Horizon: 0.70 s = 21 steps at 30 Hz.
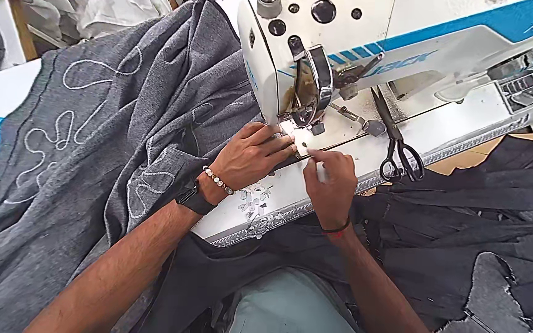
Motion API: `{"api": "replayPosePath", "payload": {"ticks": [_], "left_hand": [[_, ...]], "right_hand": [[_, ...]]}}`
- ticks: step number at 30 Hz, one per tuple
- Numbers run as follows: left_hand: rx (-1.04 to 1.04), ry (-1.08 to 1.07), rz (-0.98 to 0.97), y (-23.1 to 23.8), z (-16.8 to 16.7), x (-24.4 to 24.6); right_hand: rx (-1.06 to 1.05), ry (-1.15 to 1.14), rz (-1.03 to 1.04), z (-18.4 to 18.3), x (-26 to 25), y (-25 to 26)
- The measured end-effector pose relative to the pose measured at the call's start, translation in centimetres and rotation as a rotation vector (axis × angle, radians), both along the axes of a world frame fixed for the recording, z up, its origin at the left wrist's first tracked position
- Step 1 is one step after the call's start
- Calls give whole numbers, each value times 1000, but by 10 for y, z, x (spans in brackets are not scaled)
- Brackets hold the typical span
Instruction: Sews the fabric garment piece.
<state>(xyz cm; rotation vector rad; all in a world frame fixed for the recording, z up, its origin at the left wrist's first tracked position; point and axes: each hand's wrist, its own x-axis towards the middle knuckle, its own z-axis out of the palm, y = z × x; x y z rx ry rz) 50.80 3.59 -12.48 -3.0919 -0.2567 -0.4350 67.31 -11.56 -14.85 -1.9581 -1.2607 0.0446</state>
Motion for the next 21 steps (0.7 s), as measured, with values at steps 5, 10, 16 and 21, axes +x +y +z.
{"api": "replayPosePath", "payload": {"ticks": [5,10,16,21], "left_hand": [[2,-15,32,-6,-1,-3],[-9,-60,66,-7,-4,-6],[-40,-61,63,-6,-5,-7],[-63,-41,6,2,-4,-12]], "right_hand": [[-213,95,-86,14,-3,16],[-298,2,-108,17,-11,25],[-99,-329,-9,2,-24,21],[-176,-254,154,10,-18,-1]]}}
